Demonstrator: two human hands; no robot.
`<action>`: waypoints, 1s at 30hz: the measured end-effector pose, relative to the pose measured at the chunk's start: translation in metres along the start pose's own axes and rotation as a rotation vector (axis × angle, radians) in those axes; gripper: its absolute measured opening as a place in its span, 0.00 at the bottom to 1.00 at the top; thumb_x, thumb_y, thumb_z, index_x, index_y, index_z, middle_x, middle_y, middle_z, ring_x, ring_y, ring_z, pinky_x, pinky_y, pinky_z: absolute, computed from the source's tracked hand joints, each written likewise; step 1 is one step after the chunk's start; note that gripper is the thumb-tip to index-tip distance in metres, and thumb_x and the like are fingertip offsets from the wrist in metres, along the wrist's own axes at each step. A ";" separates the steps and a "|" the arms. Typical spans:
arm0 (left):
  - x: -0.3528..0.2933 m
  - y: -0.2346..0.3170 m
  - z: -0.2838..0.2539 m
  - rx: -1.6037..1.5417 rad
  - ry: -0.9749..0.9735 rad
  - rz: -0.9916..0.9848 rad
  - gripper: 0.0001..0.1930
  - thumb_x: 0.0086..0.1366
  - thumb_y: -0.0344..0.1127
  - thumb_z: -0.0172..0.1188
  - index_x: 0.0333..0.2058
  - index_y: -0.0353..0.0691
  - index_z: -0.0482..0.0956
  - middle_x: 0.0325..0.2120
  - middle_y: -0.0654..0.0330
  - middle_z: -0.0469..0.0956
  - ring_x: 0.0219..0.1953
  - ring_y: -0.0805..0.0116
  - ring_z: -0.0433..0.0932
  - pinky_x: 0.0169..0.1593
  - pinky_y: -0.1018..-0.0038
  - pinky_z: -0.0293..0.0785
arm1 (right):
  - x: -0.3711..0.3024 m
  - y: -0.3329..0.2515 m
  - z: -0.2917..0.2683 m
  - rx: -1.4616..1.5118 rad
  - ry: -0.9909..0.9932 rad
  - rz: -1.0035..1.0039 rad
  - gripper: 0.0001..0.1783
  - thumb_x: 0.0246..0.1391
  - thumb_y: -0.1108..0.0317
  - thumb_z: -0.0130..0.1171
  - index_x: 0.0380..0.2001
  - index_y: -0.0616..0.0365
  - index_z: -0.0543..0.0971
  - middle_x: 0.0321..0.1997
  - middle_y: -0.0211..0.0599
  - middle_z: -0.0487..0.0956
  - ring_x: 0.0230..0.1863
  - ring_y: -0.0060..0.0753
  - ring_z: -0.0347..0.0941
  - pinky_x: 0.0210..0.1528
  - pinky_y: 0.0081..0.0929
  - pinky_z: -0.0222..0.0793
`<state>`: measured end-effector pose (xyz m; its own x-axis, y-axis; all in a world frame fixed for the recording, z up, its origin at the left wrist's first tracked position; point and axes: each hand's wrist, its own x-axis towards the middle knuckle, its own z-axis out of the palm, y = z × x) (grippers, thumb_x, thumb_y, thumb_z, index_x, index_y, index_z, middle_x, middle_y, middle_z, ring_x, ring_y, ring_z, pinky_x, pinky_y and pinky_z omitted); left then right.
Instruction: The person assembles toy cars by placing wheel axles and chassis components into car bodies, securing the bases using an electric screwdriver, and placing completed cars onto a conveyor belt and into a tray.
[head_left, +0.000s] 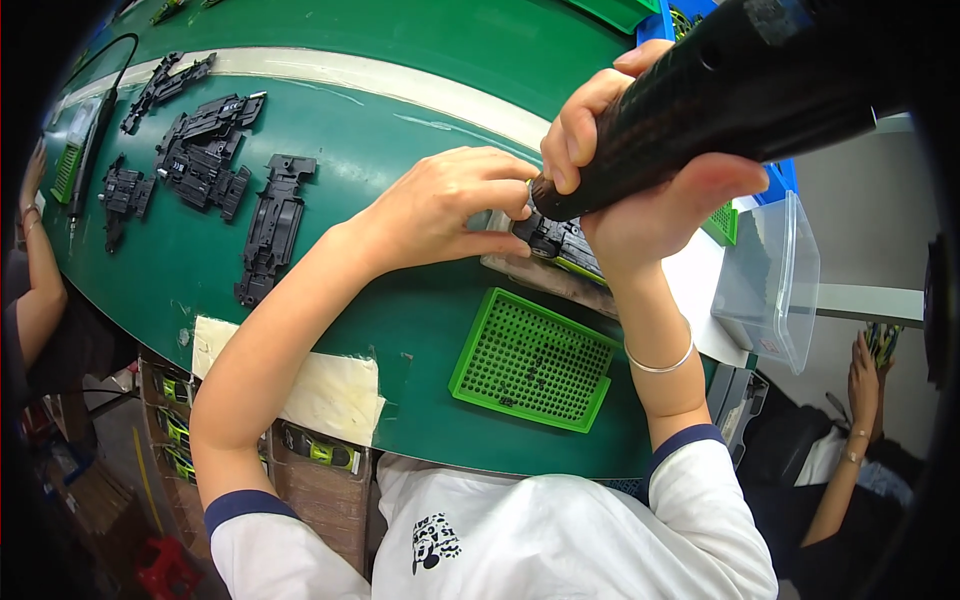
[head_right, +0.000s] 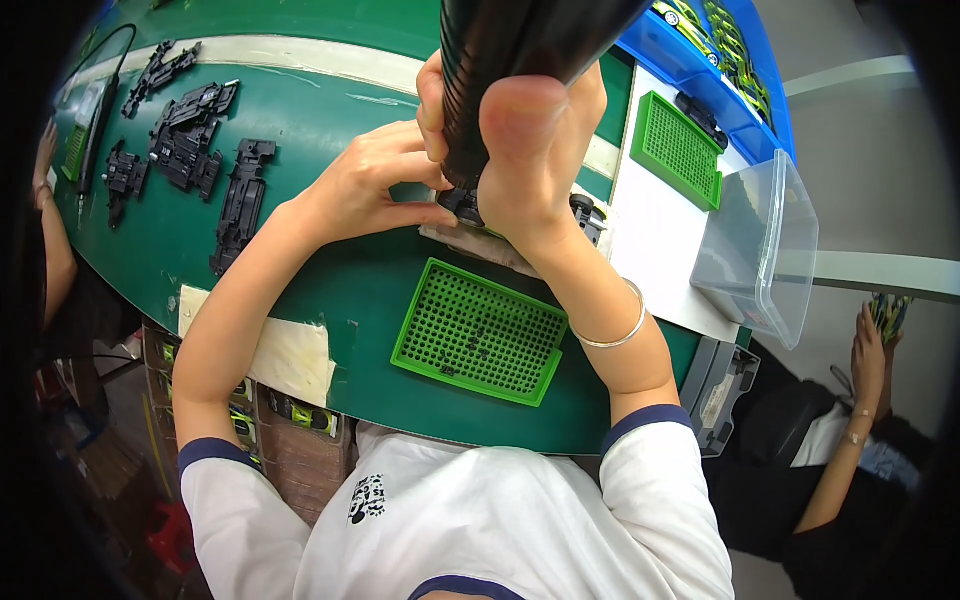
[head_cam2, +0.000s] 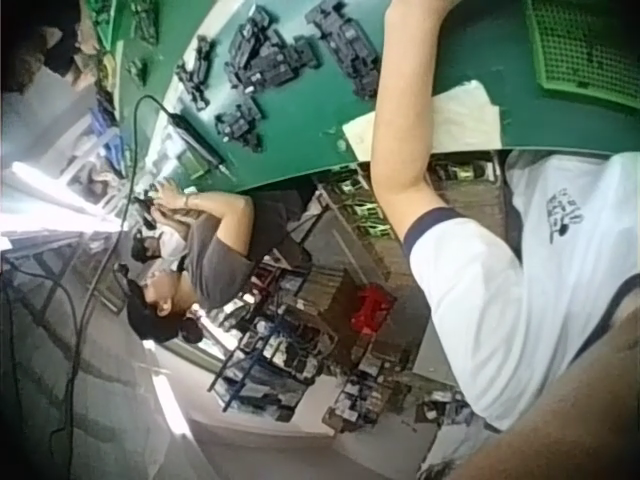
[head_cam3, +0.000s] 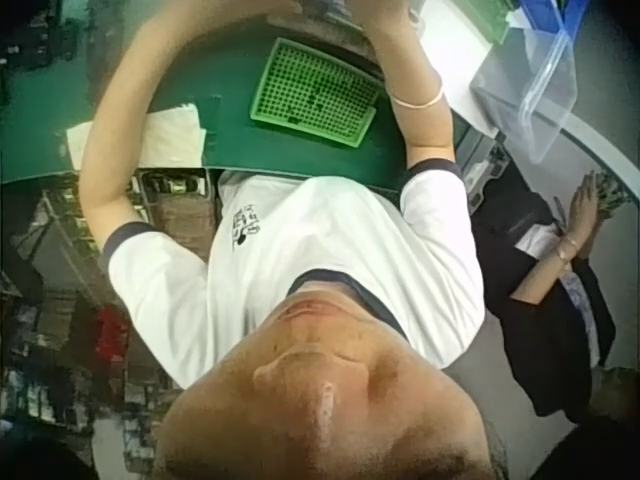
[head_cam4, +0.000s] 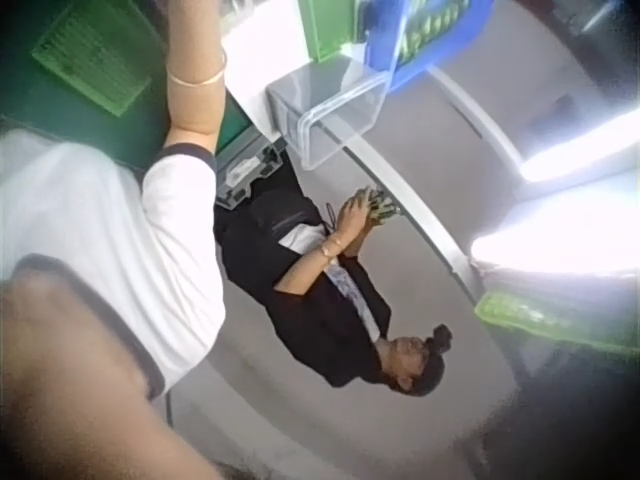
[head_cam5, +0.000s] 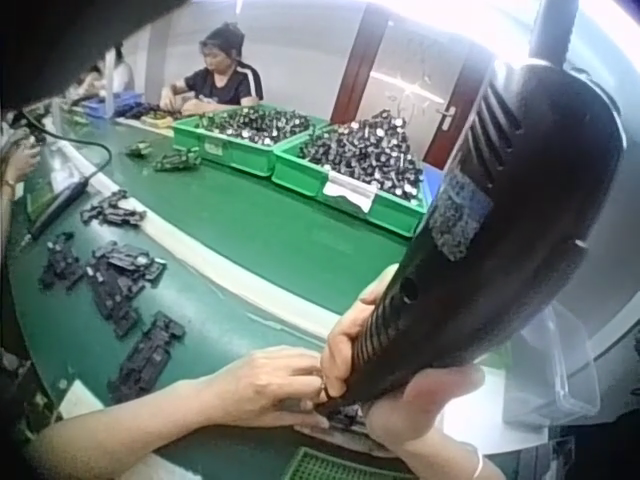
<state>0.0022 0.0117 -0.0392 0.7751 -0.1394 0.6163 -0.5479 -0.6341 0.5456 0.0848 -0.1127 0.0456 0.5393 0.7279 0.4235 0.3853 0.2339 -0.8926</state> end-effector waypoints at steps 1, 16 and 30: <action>0.000 0.001 -0.001 0.018 -0.034 -0.027 0.14 0.46 0.37 0.67 0.27 0.39 0.71 0.38 0.56 0.75 0.41 0.55 0.74 0.43 0.66 0.71 | -0.001 0.000 -0.001 -0.001 0.003 0.001 0.53 0.32 0.17 0.31 0.42 0.58 0.59 0.20 0.36 0.67 0.15 0.25 0.63 0.18 0.20 0.62; -0.006 -0.008 0.009 -0.051 0.032 -0.031 0.16 0.42 0.30 0.69 0.27 0.36 0.71 0.43 0.53 0.75 0.42 0.56 0.74 0.44 0.69 0.72 | -0.045 -0.021 -0.023 0.554 -0.236 -0.329 0.54 0.29 0.17 0.41 0.49 0.52 0.59 0.22 0.32 0.66 0.17 0.26 0.64 0.19 0.24 0.62; -0.008 -0.008 0.007 -0.072 0.048 -0.063 0.14 0.41 0.28 0.68 0.27 0.36 0.72 0.43 0.53 0.76 0.43 0.56 0.75 0.45 0.68 0.71 | -0.073 -0.001 0.002 0.490 -0.201 -0.063 0.51 0.25 0.16 0.39 0.39 0.51 0.57 0.17 0.34 0.67 0.13 0.26 0.64 0.20 0.24 0.66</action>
<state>0.0023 0.0125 -0.0523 0.7935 -0.0635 0.6053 -0.5215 -0.5838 0.6223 0.0436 -0.1646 0.0154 0.3540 0.8004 0.4839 -0.0083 0.5201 -0.8541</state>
